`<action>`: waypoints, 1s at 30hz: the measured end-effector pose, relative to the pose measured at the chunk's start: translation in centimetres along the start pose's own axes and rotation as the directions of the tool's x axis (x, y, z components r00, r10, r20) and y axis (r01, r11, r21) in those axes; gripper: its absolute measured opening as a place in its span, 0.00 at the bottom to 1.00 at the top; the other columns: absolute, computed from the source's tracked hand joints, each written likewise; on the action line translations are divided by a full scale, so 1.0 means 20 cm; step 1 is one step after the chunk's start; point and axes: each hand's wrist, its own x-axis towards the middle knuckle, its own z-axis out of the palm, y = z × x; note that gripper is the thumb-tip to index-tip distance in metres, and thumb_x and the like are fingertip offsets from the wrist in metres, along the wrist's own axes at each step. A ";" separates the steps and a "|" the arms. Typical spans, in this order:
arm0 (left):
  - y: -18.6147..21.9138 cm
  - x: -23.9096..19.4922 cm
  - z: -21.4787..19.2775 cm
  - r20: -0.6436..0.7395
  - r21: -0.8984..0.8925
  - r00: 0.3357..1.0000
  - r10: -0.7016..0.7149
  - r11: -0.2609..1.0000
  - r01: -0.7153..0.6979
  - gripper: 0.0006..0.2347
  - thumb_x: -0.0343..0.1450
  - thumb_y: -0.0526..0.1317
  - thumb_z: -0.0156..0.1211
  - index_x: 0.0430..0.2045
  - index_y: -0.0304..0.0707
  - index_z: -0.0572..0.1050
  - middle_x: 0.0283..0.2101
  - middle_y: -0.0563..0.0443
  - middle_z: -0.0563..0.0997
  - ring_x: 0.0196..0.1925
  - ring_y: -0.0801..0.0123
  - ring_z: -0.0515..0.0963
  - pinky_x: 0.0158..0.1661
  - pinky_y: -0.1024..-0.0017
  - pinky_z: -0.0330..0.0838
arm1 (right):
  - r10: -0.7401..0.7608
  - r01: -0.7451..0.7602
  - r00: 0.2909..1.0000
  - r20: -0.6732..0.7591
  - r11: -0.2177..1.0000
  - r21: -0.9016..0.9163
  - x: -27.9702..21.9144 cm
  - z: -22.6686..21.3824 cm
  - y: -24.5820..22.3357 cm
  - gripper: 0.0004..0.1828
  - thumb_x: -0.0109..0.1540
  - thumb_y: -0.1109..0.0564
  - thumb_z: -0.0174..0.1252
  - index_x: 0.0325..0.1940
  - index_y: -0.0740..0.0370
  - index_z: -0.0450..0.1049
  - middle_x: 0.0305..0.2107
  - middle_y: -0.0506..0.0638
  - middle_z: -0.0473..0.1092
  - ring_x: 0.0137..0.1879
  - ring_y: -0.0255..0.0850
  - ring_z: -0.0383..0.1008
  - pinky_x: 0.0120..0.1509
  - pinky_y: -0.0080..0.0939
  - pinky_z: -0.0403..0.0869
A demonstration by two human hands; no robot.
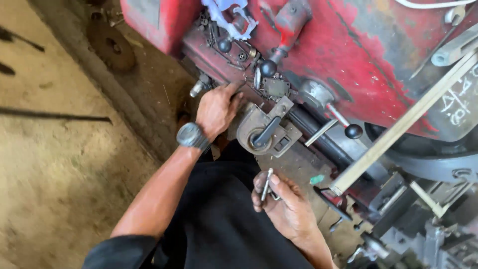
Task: Adjusting components on a metal lathe using an adjustable wrench and sharpening a metal tool bit on a bench grinder.
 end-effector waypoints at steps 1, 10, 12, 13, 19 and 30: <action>-0.03 0.08 0.03 0.058 0.073 0.998 0.023 0.997 -0.027 0.13 0.77 0.41 0.50 0.54 0.39 0.73 0.36 0.38 0.82 0.35 0.39 0.81 0.33 0.48 0.72 | -0.025 0.026 0.999 -0.038 1.000 0.010 0.01 0.02 0.01 0.16 0.69 0.51 0.54 0.42 0.68 0.75 0.36 0.55 0.69 0.33 0.45 0.72 0.33 0.40 0.68; -0.14 0.36 0.11 0.422 0.327 0.904 -0.060 0.941 -0.090 0.20 0.74 0.41 0.47 0.63 0.50 0.66 0.33 0.41 0.85 0.30 0.41 0.84 0.29 0.46 0.78 | -0.147 0.223 0.935 -0.322 0.952 0.212 0.07 0.28 0.21 0.11 0.69 0.53 0.53 0.42 0.64 0.74 0.36 0.57 0.69 0.31 0.45 0.65 0.30 0.42 0.60; -0.11 0.35 0.15 0.419 0.428 0.898 -0.137 0.902 -0.062 0.21 0.73 0.41 0.46 0.62 0.60 0.70 0.33 0.44 0.85 0.30 0.40 0.85 0.29 0.47 0.78 | -0.184 0.287 0.910 -0.372 0.926 0.244 0.05 0.33 0.20 0.06 0.68 0.55 0.55 0.42 0.60 0.74 0.34 0.58 0.69 0.30 0.45 0.65 0.29 0.42 0.59; -0.14 0.37 0.12 0.401 0.302 0.916 0.020 0.941 -0.153 0.20 0.74 0.42 0.48 0.64 0.51 0.69 0.32 0.42 0.85 0.29 0.41 0.84 0.28 0.45 0.78 | -0.174 0.264 0.917 -0.358 0.939 0.221 0.06 0.37 0.18 0.10 0.67 0.54 0.56 0.42 0.65 0.74 0.33 0.57 0.69 0.29 0.44 0.65 0.29 0.40 0.60; -0.17 0.35 0.12 0.268 0.185 0.946 0.184 0.954 -0.238 0.17 0.76 0.46 0.51 0.61 0.51 0.71 0.51 0.44 0.80 0.35 0.47 0.84 0.28 0.50 0.77 | -0.196 0.295 0.896 -0.399 0.934 0.203 0.10 0.38 0.17 0.13 0.68 0.54 0.55 0.42 0.70 0.74 0.33 0.59 0.70 0.27 0.43 0.63 0.29 0.42 0.60; -0.35 0.26 -0.11 -0.224 -0.011 0.956 -0.189 0.982 0.191 0.13 0.77 0.48 0.50 0.48 0.47 0.79 0.47 0.47 0.84 0.44 0.51 0.85 0.40 0.61 0.79 | -0.116 0.156 0.903 -0.413 0.986 0.062 0.13 0.23 0.17 0.13 0.69 0.55 0.55 0.40 0.70 0.74 0.33 0.63 0.72 0.27 0.45 0.66 0.30 0.41 0.63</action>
